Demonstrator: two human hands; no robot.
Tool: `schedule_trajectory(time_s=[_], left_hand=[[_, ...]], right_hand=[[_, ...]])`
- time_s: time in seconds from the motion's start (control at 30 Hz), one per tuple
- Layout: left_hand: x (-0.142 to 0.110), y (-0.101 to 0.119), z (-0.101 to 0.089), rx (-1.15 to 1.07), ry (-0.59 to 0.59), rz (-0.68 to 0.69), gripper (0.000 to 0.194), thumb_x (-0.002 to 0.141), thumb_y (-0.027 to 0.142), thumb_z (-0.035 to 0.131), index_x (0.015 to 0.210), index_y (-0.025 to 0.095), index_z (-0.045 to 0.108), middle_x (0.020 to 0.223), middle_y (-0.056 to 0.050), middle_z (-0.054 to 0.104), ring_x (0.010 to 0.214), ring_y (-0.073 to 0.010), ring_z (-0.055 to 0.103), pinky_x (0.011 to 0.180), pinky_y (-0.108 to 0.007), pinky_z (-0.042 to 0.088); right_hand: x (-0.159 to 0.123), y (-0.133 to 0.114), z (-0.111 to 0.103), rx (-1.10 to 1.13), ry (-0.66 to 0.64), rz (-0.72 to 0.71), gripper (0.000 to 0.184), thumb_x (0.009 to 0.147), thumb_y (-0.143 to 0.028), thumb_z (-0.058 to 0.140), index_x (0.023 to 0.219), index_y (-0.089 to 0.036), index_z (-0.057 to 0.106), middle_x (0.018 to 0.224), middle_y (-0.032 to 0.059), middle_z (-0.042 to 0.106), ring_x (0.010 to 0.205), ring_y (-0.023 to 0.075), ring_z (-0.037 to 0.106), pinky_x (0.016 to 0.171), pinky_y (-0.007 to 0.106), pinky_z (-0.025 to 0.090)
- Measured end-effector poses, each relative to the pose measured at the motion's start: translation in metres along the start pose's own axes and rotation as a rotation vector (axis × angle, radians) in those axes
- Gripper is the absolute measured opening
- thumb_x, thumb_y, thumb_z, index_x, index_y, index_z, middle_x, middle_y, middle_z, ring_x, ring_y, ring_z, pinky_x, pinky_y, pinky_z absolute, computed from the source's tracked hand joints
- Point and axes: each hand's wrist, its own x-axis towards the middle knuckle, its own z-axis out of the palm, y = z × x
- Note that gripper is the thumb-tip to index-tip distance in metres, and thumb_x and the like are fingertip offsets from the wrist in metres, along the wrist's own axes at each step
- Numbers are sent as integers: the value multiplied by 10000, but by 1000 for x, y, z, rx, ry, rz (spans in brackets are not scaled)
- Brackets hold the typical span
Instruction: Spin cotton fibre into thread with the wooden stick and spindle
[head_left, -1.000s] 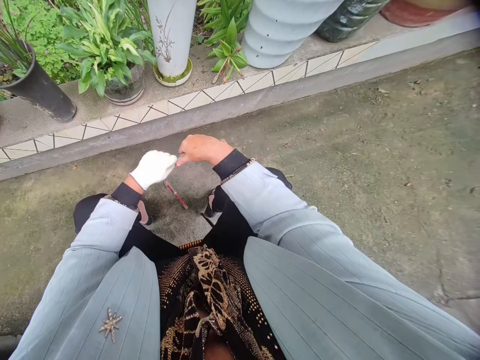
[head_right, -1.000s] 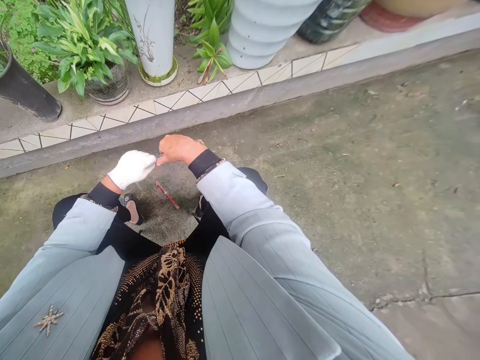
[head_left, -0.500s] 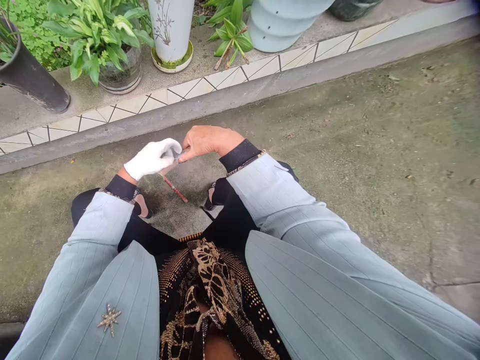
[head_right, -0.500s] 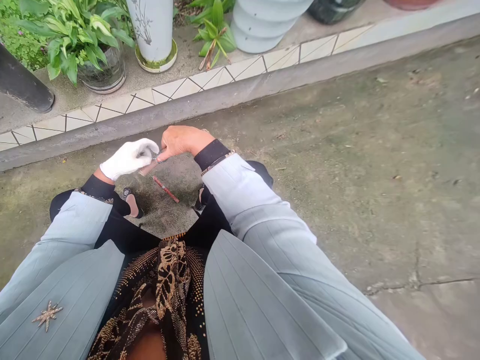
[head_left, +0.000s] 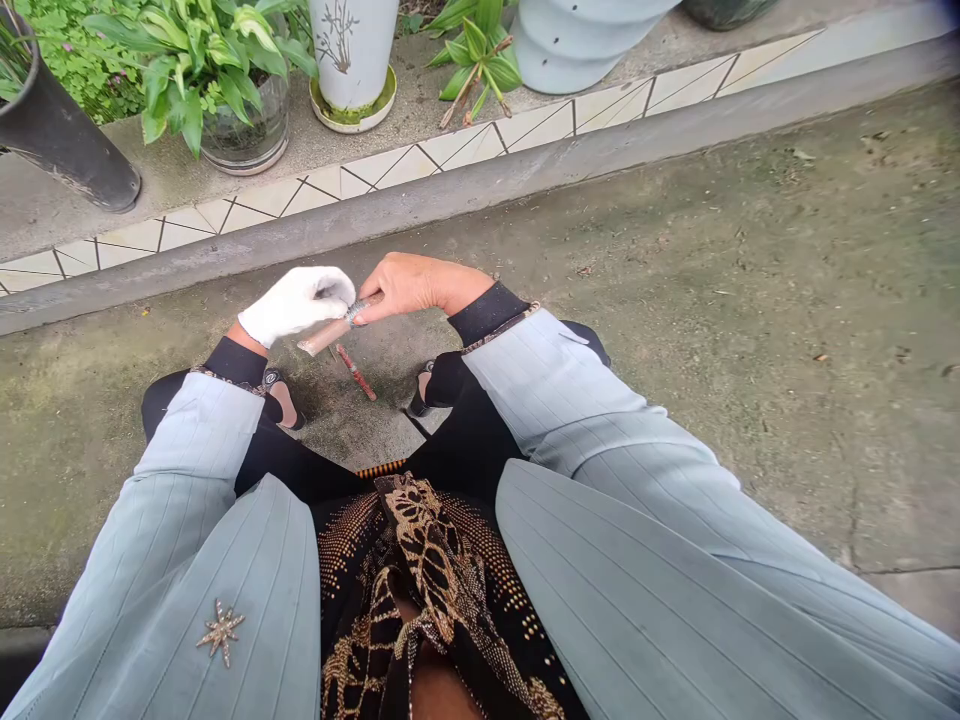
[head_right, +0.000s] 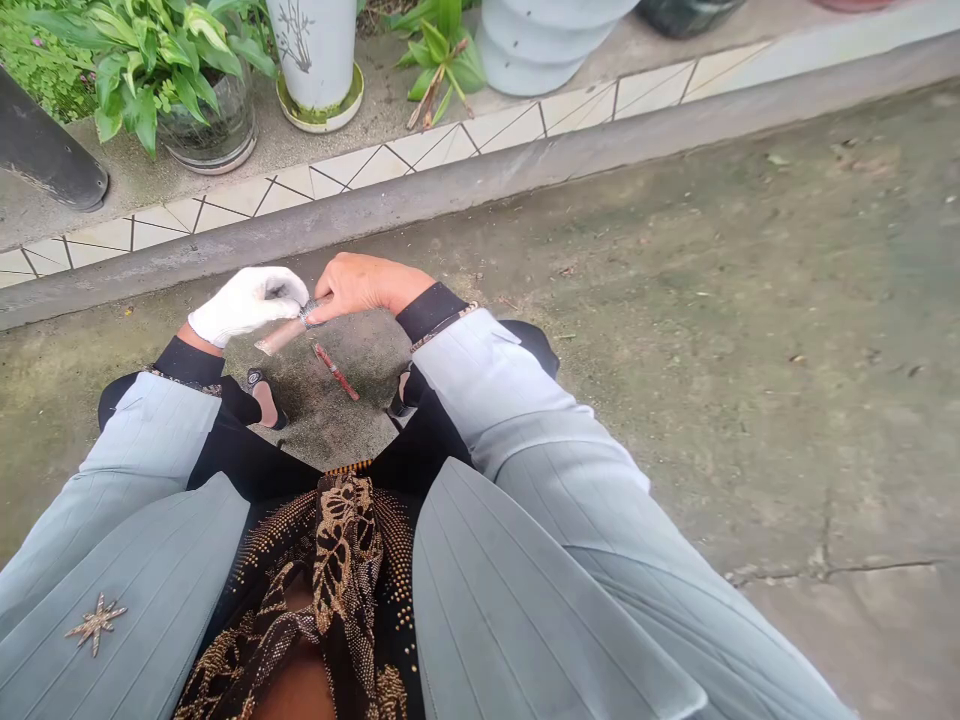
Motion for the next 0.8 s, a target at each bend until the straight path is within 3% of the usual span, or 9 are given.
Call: schedule_trajectory(time_s=[0.1,0.4,0.63,0.8], left_hand=[[-3,0,0,-57,-14,29,233,715,266,747,922,176,806,917,-34,770,837,-196,685,852,-343,545],[-4,7,-1,175,27,142,171,766,268,721,872,219,846,869,-37,735,878,-231,670,895,-393,528],[-11,16,-1,114,60,143,154,780,285,753,879,235,859,804,-23,707,809,-212,641,820,-360,498],[-11,17,2,128,32,184,146,793,247,731,873,220,850,817,-25,696,824,-210,641,828,-358,494]], right_hand=[[1,4,1,65,3,-7,452,897,-591,742,717,-176,747,585,-45,400,640,108,329,645,311,213],[0,11,-2,258,-114,29,359,896,-507,770,805,-161,793,619,-26,560,634,106,480,642,281,296],[0,17,-3,408,-233,-15,424,946,-548,741,789,-155,762,637,-8,636,569,84,493,602,247,361],[0,16,-3,403,-239,-6,414,946,-540,732,811,-151,773,636,-8,640,559,87,498,602,254,367]])
